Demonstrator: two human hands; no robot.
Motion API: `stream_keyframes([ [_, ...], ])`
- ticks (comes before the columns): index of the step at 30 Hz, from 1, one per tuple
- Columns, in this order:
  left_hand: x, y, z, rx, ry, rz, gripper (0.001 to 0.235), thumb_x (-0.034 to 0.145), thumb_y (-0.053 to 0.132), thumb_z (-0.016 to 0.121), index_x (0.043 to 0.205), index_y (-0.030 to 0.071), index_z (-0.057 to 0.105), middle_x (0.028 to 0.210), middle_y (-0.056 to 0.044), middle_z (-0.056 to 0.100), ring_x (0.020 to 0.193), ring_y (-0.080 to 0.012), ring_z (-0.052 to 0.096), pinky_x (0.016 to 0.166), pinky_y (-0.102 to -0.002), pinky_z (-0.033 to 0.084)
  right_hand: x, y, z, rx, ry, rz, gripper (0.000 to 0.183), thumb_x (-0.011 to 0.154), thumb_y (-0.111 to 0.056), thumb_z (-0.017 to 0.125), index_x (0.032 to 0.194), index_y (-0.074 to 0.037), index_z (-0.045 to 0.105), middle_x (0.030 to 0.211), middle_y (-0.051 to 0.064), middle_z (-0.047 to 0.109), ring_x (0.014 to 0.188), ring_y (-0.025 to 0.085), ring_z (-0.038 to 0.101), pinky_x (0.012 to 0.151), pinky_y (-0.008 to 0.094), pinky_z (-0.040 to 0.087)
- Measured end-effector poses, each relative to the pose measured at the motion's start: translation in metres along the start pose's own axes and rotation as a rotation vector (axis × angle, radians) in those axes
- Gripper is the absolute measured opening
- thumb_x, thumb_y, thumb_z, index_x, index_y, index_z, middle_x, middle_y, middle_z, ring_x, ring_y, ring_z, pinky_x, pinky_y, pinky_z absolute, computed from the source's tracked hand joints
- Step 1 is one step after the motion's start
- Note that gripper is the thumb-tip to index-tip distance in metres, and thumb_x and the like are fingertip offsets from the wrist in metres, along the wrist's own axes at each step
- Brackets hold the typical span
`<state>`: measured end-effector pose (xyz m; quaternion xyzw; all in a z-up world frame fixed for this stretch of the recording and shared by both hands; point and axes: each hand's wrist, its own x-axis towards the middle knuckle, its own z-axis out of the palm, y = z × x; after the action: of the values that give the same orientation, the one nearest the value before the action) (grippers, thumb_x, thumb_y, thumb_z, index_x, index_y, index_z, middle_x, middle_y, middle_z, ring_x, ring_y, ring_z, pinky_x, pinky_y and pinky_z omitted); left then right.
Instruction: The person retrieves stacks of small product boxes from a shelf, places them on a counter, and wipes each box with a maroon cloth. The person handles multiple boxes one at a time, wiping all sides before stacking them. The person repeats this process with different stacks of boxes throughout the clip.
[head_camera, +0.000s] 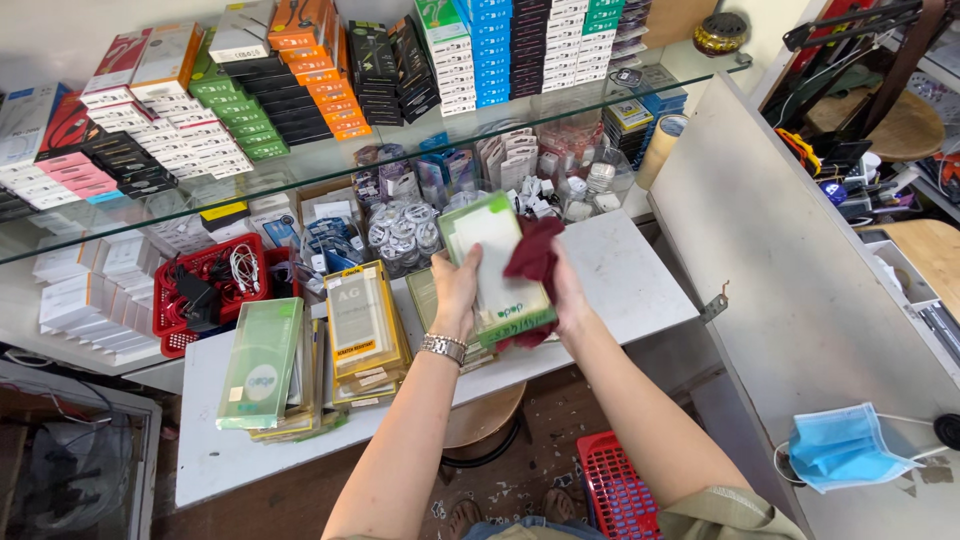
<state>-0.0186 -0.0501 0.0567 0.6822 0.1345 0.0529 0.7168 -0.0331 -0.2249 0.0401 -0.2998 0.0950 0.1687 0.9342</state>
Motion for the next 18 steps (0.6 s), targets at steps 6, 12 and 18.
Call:
stream_keyframes([
  [6, 0.037, -0.022, 0.010, -0.304, 0.045, 0.052, 0.053, 0.094, 0.011, 0.071, 0.132, -0.002, 0.036, 0.129, -0.020, 0.062, 0.114, -0.0247, 0.064, 0.095, -0.037, 0.055, -0.027, -0.007, 0.005, -0.064, -0.046, 0.136, 0.054, 0.096, -0.051, 0.055, 0.131, -0.011, 0.065, 0.125, 0.010, 0.071, 0.111, 0.027, 0.069, 0.101, 0.044, 0.053],
  [12, 0.072, -0.070, 0.027, -0.152, 0.088, 0.083, 0.058, 0.090, 0.013, 0.074, 0.132, -0.002, 0.037, 0.126, -0.023, 0.063, 0.111, -0.0273, 0.065, 0.095, -0.039, 0.055, -0.088, -0.057, -0.060, -0.249, 0.268, 0.077, 0.049, 0.092, -0.036, 0.064, 0.131, -0.005, 0.065, 0.124, 0.013, 0.072, 0.107, 0.028, 0.071, 0.094, 0.042, 0.058],
  [18, 0.059, -0.126, 0.073, 0.285, 0.037, -0.034, 0.066, 0.085, 0.028, 0.079, 0.134, 0.002, 0.043, 0.124, -0.025, 0.067, 0.114, -0.0360, 0.069, 0.101, -0.043, 0.052, -0.112, -0.105, -0.110, -0.507, 0.348, -0.021, 0.049, 0.095, -0.030, 0.069, 0.132, 0.001, 0.061, 0.107, 0.017, 0.070, 0.083, 0.027, 0.067, 0.066, 0.042, 0.056],
])
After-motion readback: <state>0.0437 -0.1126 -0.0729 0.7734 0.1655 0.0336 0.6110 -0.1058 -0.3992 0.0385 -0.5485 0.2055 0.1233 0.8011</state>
